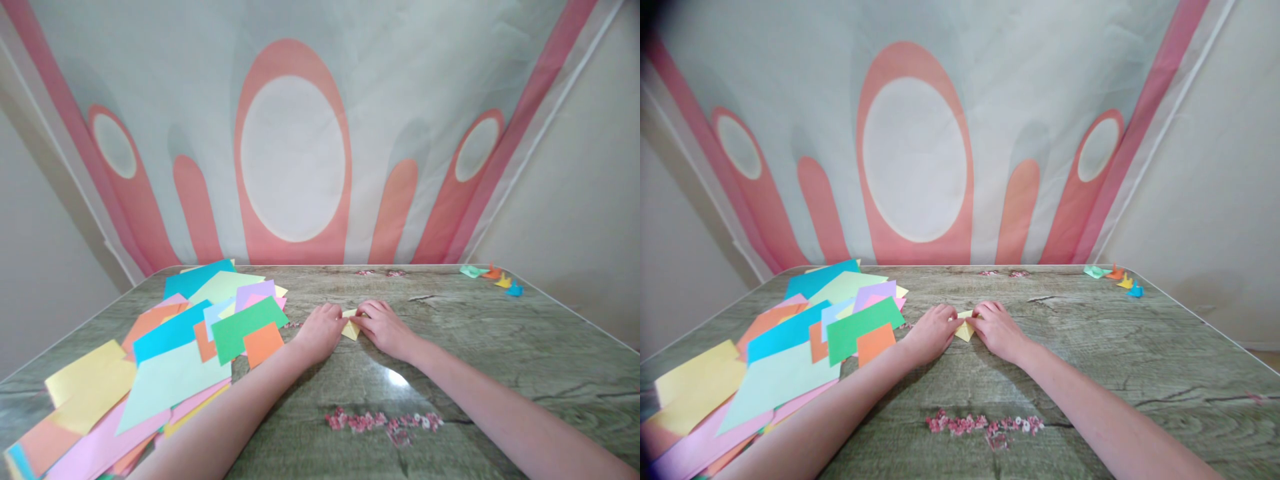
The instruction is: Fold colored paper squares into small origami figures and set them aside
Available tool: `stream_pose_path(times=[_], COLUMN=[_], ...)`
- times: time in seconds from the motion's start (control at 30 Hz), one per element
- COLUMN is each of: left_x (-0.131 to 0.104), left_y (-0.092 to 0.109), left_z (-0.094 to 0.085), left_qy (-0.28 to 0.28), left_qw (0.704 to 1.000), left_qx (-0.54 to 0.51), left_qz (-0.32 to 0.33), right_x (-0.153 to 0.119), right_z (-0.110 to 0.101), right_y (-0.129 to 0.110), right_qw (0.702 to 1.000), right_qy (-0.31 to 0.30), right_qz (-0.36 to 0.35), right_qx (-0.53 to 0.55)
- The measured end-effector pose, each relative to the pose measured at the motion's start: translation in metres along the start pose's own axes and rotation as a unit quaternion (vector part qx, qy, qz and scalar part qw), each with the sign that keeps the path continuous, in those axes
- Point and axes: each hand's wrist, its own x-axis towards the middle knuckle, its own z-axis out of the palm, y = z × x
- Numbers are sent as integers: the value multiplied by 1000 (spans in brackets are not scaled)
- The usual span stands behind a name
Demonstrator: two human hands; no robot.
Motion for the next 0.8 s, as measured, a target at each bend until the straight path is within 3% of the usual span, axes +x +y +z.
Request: stream_pose_path(times=[0.57,0.8], left_x=[-6,-7], left_y=[5,3], left_z=[-7,-6], left_qy=[-32,-18], left_qw=[999,1000], left_qx=[28,19], left_qz=[0,-1], right_x=[-1,-5], right_z=[-8,-9], right_y=[-5,0], right_qw=[995,991], right_qy=[-74,-100], right_qz=[18,39], right_qx=[-64,-78])
